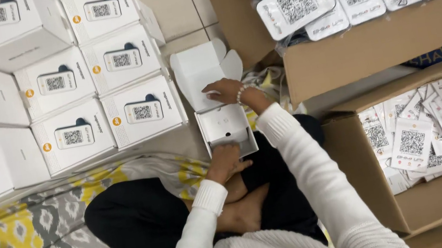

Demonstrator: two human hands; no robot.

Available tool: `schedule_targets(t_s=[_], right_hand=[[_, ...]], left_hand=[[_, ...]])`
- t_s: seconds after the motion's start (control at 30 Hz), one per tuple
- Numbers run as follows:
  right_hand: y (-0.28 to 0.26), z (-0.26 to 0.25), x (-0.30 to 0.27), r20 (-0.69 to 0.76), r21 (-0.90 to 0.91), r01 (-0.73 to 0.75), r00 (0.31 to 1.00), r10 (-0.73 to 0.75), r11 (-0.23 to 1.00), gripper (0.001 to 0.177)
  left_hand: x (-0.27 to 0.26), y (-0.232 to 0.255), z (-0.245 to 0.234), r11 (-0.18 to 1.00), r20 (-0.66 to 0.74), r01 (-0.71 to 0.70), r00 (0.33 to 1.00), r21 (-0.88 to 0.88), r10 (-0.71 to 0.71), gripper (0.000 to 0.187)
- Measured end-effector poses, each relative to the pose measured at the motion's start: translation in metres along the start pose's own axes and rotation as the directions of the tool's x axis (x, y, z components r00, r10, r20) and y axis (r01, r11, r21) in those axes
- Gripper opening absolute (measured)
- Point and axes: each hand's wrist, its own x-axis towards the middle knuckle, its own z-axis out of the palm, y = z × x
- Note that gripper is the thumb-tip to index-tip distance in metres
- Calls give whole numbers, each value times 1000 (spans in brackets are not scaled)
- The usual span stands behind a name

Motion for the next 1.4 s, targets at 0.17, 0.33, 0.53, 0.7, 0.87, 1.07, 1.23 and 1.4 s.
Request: schedule_targets(t_s=[0.17,0.33,0.53,0.7,0.87,1.07,1.23,1.4], right_hand=[[17,-119,-105,-547,283,190,837,-5,940,23],[134,-200,-141,-994,35,-86,103,44,996,25],[192,-213,-123,-719,385,-206,544,432,900,54],[112,-178,-159,-803,547,363,483,350,754,49],[6,-82,-195,-901,428,441,277,334,789,45],[-27,71,-193,-723,666,353,520,455,657,37],[-17,88,-176,-501,777,98,694,516,622,44],[20,80,-125,-332,791,-33,815,474,611,57]], left_hand=[[40,28,-94,988,18,-16,1000,-154,20,50],[164,35,-124,834,-519,-245,853,-494,-57,40],[281,36,-130,143,-63,-18,946,-990,-319,54],[252,44,-107,97,-278,-261,907,-960,-316,53],[126,69,-62,-170,-195,-226,964,-959,-182,57],[-34,73,43,-358,-30,-159,940,-920,-341,53],[-89,43,94,-322,110,13,951,-947,-287,50],[-94,37,15,228,-264,-145,696,-963,-668,38]])
